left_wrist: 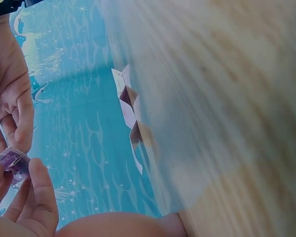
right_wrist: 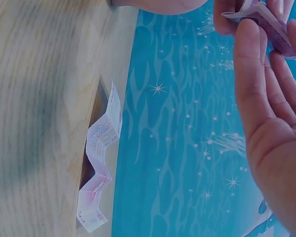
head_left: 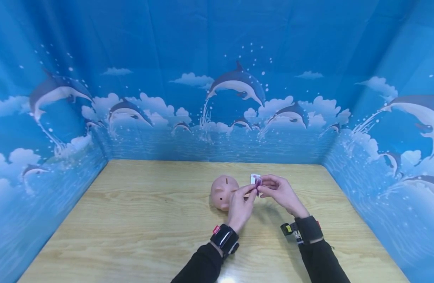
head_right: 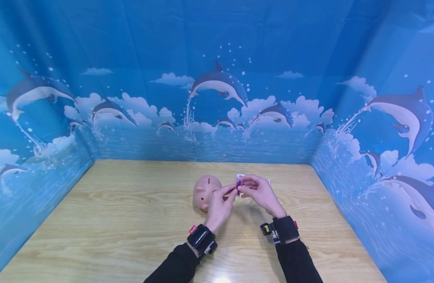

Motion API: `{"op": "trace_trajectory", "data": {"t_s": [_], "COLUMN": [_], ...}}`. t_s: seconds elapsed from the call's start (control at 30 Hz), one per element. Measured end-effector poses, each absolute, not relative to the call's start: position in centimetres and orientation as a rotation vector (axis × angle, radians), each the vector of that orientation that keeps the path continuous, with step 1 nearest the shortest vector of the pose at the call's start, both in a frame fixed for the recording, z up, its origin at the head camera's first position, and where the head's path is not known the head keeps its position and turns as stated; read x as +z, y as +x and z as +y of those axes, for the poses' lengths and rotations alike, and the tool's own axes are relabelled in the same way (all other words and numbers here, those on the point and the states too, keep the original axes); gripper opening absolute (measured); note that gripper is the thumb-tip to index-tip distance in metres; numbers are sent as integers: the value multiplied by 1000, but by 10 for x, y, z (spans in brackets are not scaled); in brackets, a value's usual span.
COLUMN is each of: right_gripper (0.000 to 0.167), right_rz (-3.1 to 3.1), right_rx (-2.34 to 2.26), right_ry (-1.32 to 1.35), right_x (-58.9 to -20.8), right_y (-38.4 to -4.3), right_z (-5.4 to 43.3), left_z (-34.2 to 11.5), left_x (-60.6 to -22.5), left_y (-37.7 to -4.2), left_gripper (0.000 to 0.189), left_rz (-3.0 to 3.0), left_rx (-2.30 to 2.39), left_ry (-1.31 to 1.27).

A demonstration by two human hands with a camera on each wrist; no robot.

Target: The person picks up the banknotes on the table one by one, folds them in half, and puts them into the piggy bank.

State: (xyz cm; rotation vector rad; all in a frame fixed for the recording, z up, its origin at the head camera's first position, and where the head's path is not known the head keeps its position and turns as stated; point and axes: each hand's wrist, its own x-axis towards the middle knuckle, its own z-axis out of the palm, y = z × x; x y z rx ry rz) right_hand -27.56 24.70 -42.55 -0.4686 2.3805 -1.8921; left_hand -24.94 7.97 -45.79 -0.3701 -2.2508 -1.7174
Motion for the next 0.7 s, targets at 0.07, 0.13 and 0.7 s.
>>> {"op": "trace_trajectory", "data": {"t_s": [0.07, 0.13, 0.7], "right_gripper": [43, 43, 38], "right_rz": [2380, 2380, 2447], "right_rx": [-1890, -1886, -1830], "right_ry": [-467, -461, -460], "right_x": [-425, -425, -425], "right_y": [-276, -276, -276], "right_z": [247, 247, 247], "left_z": [80, 80, 81], "left_x": [-458, -457, -459], "left_y": [-250, -250, -251], "left_gripper": [28, 30, 32], "left_rz": [-2249, -2251, -2263], "left_rx": [-1724, -1738, -1732], "left_ry": [-376, -379, -388]}}
